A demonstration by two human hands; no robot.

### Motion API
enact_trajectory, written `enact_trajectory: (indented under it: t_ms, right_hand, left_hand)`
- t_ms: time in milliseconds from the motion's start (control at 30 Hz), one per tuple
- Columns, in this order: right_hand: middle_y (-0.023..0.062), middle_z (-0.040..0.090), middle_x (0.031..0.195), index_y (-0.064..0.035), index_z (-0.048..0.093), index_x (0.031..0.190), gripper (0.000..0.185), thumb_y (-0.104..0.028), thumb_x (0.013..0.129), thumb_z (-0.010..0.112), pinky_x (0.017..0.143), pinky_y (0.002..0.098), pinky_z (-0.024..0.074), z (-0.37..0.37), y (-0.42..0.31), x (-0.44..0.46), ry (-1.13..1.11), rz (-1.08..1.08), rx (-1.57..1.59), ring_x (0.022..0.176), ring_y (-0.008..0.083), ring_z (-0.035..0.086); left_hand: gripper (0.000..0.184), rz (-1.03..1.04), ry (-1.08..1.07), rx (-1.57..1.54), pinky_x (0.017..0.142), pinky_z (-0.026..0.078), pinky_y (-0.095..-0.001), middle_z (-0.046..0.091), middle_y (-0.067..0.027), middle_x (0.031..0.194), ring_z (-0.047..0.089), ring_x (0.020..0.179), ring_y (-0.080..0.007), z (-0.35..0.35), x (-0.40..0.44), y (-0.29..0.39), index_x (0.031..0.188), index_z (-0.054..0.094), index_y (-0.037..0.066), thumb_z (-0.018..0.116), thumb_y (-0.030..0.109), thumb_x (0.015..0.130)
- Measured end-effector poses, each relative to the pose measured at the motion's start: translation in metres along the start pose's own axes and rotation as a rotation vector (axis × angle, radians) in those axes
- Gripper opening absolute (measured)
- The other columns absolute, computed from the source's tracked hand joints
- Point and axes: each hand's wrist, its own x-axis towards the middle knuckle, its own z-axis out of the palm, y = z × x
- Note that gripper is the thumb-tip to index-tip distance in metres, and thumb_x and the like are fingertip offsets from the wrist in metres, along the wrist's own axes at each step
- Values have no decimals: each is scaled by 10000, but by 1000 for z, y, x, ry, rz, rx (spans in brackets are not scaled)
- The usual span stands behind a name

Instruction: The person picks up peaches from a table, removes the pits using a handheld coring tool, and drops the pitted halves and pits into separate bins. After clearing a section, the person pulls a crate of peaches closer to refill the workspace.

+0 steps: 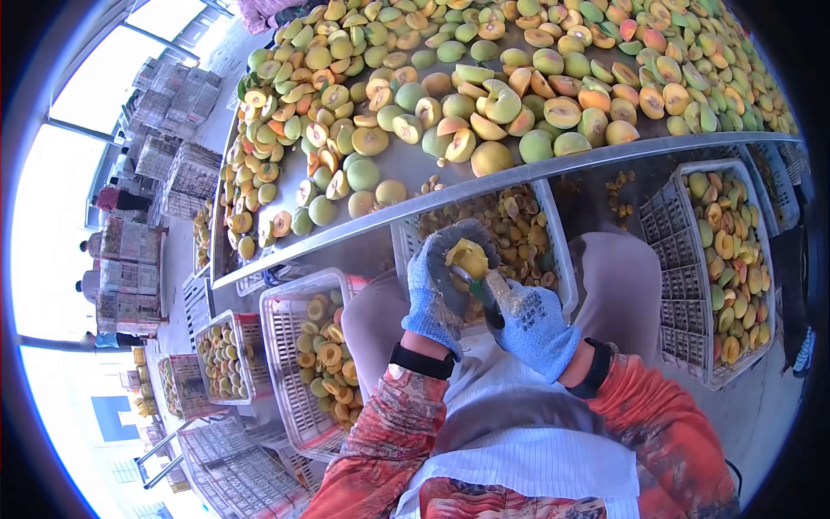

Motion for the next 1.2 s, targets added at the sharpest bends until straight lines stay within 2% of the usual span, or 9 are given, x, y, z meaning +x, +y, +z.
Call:
enact_trajectory:
  t_ms: [167,267,333,400,467,633,833,1000,1200]
  right_hand:
    - [168,616,824,-17,519,1100,399,-164,749,639,593,385,490,5,-7,-1,35,-17,103,692,318,622]
    - [174,620,848,-25,512,1109,414,-186,752,645,617,389,493,-2,1,7,116,-39,298,714,327,622]
    - [176,621,858,-28,507,1118,429,-201,752,649,633,393,495,-4,26,12,166,-27,441,728,331,621]
    - [165,615,844,-57,510,1126,425,-245,766,633,630,410,490,8,63,15,-102,172,-232,737,318,620]
    - [165,616,844,-54,506,1137,434,-245,767,630,633,412,490,6,69,20,-55,213,-151,736,318,620]
    - [168,630,874,-44,518,1157,500,-305,754,656,635,401,491,25,63,22,3,221,34,726,321,617]
    - [137,641,901,-77,539,1150,456,-268,756,669,636,373,504,15,68,21,22,278,76,750,291,632]
    - [122,627,948,-74,515,1152,425,-268,791,628,614,375,496,-2,67,29,227,77,314,742,297,628]
    - [148,624,976,-72,495,1190,481,-196,763,677,681,388,502,-4,74,21,-56,350,7,796,318,626]
  left_hand:
    - [294,58,5,-5,744,527,-365,617,-131,945,609,858,-254,5,-4,7,1025,583,-36,556,162,810]
    - [482,833,133,1252,824,483,-318,625,-112,991,608,912,-241,-31,-10,33,1043,598,34,686,-33,575]
    - [272,842,198,1089,768,517,-332,630,-138,946,615,849,-235,-64,-25,70,1001,602,-37,483,154,848]
    - [237,641,476,792,715,513,-264,635,-133,891,611,826,-185,-77,-58,105,1001,608,-41,485,102,858]
    - [251,695,542,1445,770,502,-266,596,-100,1055,589,904,-154,-187,-55,145,1069,583,-31,583,30,826]
    - [243,478,548,1383,658,495,-204,632,-89,941,607,798,-122,-60,4,146,1075,567,-38,556,-14,834]
    - [536,49,386,2530,826,461,-400,618,-127,1057,588,985,-311,-16,131,113,1177,523,123,587,457,762]
    - [405,534,61,1958,769,489,-322,620,-108,984,609,917,-231,-66,137,129,1140,549,75,638,221,774]
    - [557,147,-174,154,768,520,-405,538,-194,1104,582,951,-297,-9,34,126,1281,407,28,513,327,823]
